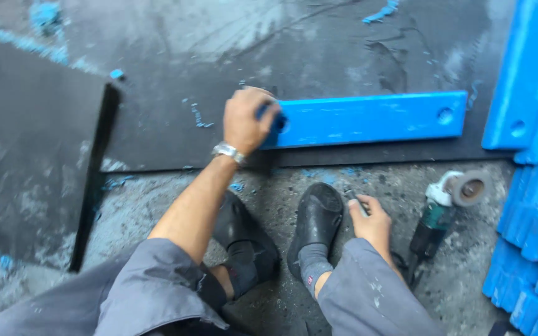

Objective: Sanding and deburring the edges of blue plastic industrial components using an angle grinder and a manual deburring tool.

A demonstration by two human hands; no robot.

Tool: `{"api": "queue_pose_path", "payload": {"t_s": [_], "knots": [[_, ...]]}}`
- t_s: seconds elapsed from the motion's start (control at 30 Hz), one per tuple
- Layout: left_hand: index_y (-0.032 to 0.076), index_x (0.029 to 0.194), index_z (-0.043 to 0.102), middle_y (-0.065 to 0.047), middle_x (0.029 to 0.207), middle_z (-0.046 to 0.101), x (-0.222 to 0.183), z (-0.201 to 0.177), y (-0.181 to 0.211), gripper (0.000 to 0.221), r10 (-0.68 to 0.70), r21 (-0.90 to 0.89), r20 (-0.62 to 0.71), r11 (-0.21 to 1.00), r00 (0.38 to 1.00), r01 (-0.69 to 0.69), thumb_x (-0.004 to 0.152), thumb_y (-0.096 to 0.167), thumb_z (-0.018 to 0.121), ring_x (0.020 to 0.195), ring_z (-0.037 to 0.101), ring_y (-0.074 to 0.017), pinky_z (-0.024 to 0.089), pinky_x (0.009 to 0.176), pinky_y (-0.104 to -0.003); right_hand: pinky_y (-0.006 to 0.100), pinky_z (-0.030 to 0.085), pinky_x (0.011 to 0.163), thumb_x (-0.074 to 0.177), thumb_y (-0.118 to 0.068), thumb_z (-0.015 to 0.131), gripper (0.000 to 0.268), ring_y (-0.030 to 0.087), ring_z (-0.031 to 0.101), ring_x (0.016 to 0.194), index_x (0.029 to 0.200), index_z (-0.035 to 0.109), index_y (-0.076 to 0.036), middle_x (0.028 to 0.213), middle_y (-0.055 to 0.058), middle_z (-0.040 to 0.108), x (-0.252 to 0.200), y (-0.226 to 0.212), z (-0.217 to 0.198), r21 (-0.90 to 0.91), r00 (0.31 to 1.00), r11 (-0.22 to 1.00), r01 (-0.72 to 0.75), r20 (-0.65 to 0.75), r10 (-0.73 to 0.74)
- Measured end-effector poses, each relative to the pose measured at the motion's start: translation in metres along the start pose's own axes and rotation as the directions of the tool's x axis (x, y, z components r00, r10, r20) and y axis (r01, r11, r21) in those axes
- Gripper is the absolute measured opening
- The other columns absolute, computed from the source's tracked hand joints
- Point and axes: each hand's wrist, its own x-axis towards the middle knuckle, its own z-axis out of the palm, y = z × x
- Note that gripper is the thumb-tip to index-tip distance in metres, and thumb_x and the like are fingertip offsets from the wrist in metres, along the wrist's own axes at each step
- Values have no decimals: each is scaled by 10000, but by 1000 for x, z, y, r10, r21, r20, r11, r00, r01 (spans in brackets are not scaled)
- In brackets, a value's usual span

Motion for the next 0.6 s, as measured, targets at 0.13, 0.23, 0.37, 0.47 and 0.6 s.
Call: {"api": "queue_pose_path", "payload": {"t_s": [0.13, 0.23, 0.37, 0.47, 0.6], "knots": [[143, 1032, 733, -23, 1127, 690, 13, 13, 9, 116, -227, -22, -186, 974, 956, 227, 1068, 234, 671, 1051, 648, -258, 506, 935, -394, 398, 543, 856, 845, -223, 781, 321, 283, 682, 961, 1116, 715, -66, 1058, 149, 700, -20, 2, -1, -83, 982, 980, 178, -46, -182], [118, 1060, 682, -73, 1210, 673, 11, 14, 53, 186, -184, 181, -154, 961, 971, 210, 990, 280, 742, 1139, 604, -315, 449, 967, -463, 463, 475, 937, 791, -191, 798, 367, 366, 595, 1094, 1125, 701, -75, 1147, 168, 633, -36, -5, -11, -198, 970, 958, 208, -88, -228], [158, 1295, 598, -168, 1410, 538, -4, 49, 89, 725, 187, 256, 229, 935, 955, -244, 679, 409, 886, 1322, 491, -370, 346, 1073, -540, 470, 433, 1056, 859, -166, 772, 380, 362, 548, 1201, 1198, 649, -47, 1231, 168, 576, -43, 16, -30, -170, 918, 958, 233, -287, -274], [226, 1407, 517, -211, 1465, 464, 2, 67, 102, 1071, 161, 384, 269, 886, 950, -259, 446, 464, 924, 1352, 423, -415, 301, 1058, -576, 504, 403, 1099, 870, -176, 796, 469, 376, 505, 1247, 1265, 598, -17, 1275, 183, 534, -30, 67, -47, -257, 850, 951, 169, -451, -273], [276, 1554, 417, -188, 1443, 464, 25, 72, 99, 1170, 1, 408, 521, 878, 854, -251, 521, 427, 944, 1334, 435, -415, 316, 1127, -574, 561, 354, 1124, 915, -270, 879, 656, 404, 446, 1314, 1382, 505, -3, 1347, 211, 472, -11, 142, -69, -381, 744, 918, -110, -644, -179]]}}
